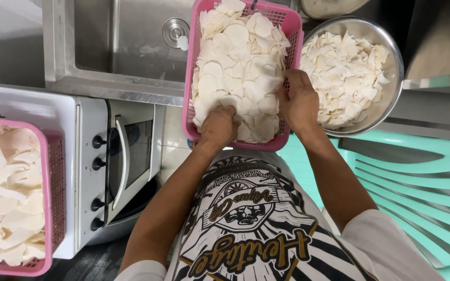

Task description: Transferring sliced snacks into baskets, preparing packaging materials, and deep frying the snacks.

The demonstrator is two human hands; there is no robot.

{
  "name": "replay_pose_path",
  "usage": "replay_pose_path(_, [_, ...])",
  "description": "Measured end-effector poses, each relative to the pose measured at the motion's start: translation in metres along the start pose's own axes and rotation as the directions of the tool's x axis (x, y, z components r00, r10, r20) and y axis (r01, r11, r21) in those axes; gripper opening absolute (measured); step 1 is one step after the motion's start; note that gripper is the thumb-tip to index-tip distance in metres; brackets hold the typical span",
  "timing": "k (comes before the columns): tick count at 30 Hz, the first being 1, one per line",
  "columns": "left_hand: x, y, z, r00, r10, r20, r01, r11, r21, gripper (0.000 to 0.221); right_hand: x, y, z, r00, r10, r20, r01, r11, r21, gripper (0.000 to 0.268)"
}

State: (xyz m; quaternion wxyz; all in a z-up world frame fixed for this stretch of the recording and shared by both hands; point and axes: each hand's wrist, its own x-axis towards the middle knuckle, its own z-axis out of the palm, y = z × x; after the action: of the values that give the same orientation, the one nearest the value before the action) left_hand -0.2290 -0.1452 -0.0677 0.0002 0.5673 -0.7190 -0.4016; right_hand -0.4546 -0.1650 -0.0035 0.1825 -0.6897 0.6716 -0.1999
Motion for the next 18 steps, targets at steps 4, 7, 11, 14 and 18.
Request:
replay_pose_path(4, [0.002, 0.006, 0.001, 0.999, 0.009, 0.046, -0.009, 1.0, 0.007, 0.033, -0.02, 0.036, 0.061, 0.98, -0.043, 0.193, 0.083, 0.976, -0.202, 0.027])
replay_pose_path(7, [-0.002, 0.016, -0.003, 0.995, 0.016, 0.094, -0.019, 0.999, 0.03, 0.035, -0.033, 0.043, 0.096, 0.949, -0.034, 0.312, 0.125, 0.953, -0.277, 0.033])
replay_pose_path(11, [0.007, 0.006, 0.015, 0.994, 0.068, 0.087, -0.079, 0.989, 0.126, 0.041, -0.024, 0.027, 0.07, 0.938, 0.036, 0.344, 0.003, 0.994, -0.113, 0.017])
replay_pose_path(14, [-0.011, 0.03, -0.02, 0.985, 0.1, 0.14, -0.114, 0.988, 0.1, 0.041, -0.018, 0.023, 0.037, 0.948, 0.112, 0.298, -0.204, 0.933, 0.298, 0.02])
replay_pose_path(18, [-0.021, 0.037, -0.036, 0.977, 0.081, 0.198, -0.106, 0.987, 0.121, 0.053, -0.011, 0.027, -0.023, 0.964, 0.214, 0.158, -0.265, 0.825, 0.499, 0.018])
